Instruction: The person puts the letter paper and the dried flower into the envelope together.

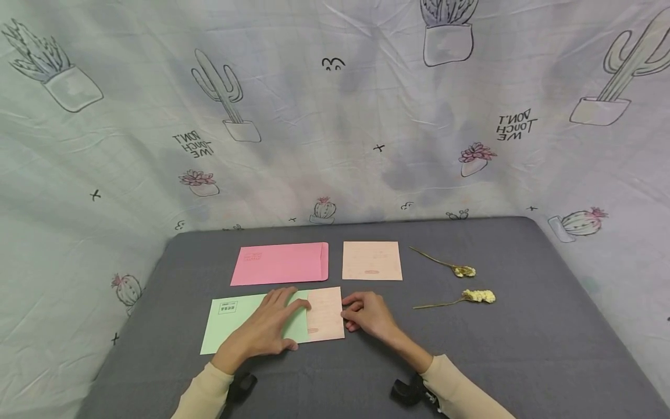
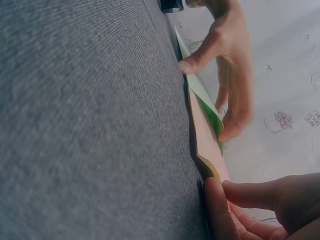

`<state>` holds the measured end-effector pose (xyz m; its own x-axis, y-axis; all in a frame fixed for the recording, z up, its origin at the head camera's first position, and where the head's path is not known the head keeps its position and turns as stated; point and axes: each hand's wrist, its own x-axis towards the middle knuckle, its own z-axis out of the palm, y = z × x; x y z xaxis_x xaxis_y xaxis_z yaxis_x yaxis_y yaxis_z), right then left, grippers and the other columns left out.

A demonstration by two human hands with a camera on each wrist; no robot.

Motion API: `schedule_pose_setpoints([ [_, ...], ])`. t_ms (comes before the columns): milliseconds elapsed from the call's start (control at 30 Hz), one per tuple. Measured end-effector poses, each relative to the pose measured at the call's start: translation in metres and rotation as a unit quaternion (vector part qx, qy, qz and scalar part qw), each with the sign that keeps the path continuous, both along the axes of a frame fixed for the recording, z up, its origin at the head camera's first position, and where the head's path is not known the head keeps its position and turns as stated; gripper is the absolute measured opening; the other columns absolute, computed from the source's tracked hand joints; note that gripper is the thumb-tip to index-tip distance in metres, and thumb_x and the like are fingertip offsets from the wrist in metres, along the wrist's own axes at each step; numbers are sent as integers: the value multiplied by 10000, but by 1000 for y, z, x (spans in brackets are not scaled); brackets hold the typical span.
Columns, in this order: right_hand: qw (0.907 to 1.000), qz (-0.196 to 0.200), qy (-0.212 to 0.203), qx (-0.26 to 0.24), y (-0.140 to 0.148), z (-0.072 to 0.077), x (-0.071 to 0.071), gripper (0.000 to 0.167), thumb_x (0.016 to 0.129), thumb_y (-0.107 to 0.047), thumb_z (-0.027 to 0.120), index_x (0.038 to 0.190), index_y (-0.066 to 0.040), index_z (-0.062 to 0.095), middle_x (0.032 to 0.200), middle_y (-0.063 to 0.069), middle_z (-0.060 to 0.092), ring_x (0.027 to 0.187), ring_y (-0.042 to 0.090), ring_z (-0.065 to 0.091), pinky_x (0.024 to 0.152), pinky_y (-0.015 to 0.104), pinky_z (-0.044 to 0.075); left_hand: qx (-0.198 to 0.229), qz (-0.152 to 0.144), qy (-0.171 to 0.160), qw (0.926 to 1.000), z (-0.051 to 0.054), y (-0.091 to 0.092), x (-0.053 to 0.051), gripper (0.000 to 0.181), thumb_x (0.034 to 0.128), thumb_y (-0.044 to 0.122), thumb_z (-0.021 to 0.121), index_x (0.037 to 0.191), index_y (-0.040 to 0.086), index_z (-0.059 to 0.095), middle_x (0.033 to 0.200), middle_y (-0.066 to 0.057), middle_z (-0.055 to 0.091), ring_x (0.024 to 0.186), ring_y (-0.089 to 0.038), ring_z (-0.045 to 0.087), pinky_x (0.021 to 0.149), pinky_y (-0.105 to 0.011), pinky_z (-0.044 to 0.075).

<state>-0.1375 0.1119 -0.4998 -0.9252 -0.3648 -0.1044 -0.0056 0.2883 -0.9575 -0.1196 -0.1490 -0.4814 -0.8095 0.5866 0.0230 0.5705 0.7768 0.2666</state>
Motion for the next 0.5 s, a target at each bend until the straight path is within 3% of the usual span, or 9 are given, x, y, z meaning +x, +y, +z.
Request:
schedule_pose_setpoints([
  [300, 9998, -45, -168, -32, -1, 0, 1, 275, 857, 29, 702, 1091, 149, 620, 797, 162, 713, 597, 166, 667, 556, 304, 581, -6, -37, 76, 10000, -1, 1, 1, 714, 663, 358, 899, 1266, 240, 535, 1398, -164, 425, 1303, -339, 382, 1099, -586, 271],
  [500, 9998, 23, -210, -22, -3, -1, 1, 264, 853, 25, 706, 1083, 132, 634, 777, 128, 712, 588, 149, 659, 558, 300, 580, -20, 5, 113, 9999, -3, 1, 1, 718, 658, 362, 901, 1265, 244, 535, 1396, -160, 428, 1298, -337, 387, 1099, -590, 272],
])
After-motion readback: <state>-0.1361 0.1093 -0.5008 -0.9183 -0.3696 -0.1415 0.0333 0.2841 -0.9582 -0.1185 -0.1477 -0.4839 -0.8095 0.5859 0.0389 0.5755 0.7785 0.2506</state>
